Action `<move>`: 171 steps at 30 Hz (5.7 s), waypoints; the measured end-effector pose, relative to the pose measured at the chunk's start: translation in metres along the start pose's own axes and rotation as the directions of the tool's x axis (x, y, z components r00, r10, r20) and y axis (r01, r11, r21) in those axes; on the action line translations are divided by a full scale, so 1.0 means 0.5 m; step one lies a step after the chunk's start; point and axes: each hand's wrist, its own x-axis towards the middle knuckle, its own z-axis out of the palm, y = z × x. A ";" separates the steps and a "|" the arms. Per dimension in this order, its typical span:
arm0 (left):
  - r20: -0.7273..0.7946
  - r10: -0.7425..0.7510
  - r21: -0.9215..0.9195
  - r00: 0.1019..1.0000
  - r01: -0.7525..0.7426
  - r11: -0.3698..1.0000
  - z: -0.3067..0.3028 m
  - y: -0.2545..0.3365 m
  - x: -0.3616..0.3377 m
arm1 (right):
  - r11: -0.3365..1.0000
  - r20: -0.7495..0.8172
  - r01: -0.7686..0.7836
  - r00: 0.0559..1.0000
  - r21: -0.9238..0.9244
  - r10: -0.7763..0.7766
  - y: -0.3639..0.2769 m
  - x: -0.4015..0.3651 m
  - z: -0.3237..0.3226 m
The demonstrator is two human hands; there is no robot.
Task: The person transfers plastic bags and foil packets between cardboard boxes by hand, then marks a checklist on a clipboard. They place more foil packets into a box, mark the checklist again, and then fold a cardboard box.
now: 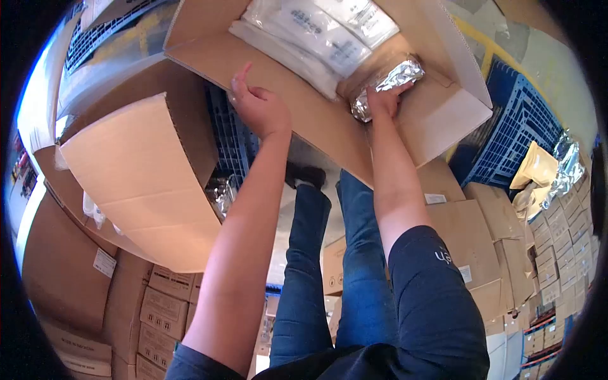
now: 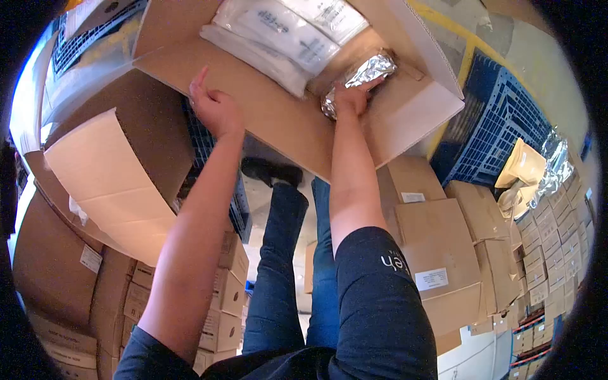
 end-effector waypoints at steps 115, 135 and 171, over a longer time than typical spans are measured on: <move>0.534 -0.796 -0.777 0.284 -0.205 -0.594 -0.438 -0.629 -0.631 | 0.425 0.964 0.882 0.104 -0.203 0.243 0.095 -0.944 0.357; 0.327 -0.829 -0.934 0.453 0.025 -0.355 -0.515 -0.933 -0.306 | 0.015 0.891 0.895 0.443 -0.446 0.098 0.124 -0.693 -0.328; 0.944 -0.046 -0.173 0.328 0.605 0.777 -0.352 0.158 -0.278 | 0.691 0.701 -0.176 -0.010 0.701 -0.713 0.060 -0.264 -0.338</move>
